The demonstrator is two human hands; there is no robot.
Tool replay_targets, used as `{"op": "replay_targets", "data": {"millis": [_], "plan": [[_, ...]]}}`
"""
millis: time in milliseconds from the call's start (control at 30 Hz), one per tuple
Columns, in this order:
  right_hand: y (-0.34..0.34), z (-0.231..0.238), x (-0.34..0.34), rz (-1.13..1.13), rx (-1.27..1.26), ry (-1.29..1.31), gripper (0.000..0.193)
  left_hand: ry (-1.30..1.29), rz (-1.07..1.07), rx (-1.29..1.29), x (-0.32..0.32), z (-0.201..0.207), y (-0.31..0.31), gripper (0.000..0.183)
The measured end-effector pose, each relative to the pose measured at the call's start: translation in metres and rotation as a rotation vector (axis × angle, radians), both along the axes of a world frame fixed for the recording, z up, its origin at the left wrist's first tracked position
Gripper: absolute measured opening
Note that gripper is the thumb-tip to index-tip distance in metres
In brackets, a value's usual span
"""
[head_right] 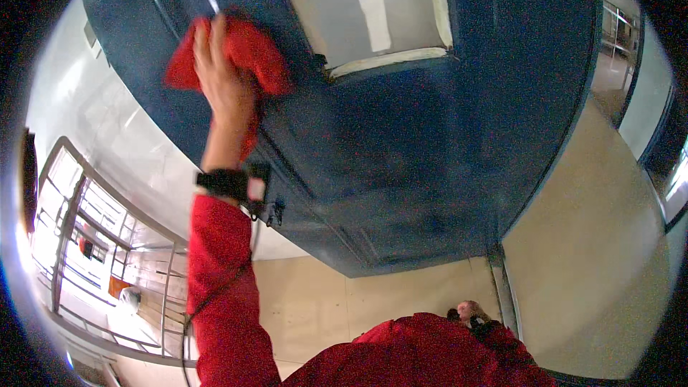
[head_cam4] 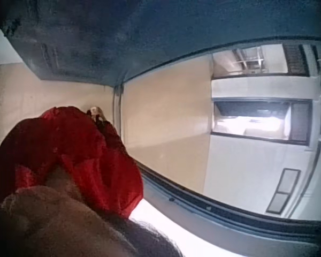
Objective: The recorder is wiping down a blue metal door using a red cleaning cloth.
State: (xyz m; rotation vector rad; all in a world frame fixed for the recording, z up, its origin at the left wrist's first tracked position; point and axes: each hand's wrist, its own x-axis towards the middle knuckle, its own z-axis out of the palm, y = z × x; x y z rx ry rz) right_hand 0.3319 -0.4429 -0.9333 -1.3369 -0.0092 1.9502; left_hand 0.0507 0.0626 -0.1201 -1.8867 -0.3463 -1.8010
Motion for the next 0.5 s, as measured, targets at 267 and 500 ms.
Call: {"op": "replay_targets", "data": {"millis": [267,500], "plan": [[-0.044,0.008,-0.013,0.303,0.101,-0.802,0.017,0.393,0.087,-0.319,-0.031,-0.221,-0.012,0.065],[-0.003,0.096,-0.049,0.922,0.27,-1.332,0.012,0.431,0.035,-0.622,-0.041,-0.264,-0.055,0.063]]}}
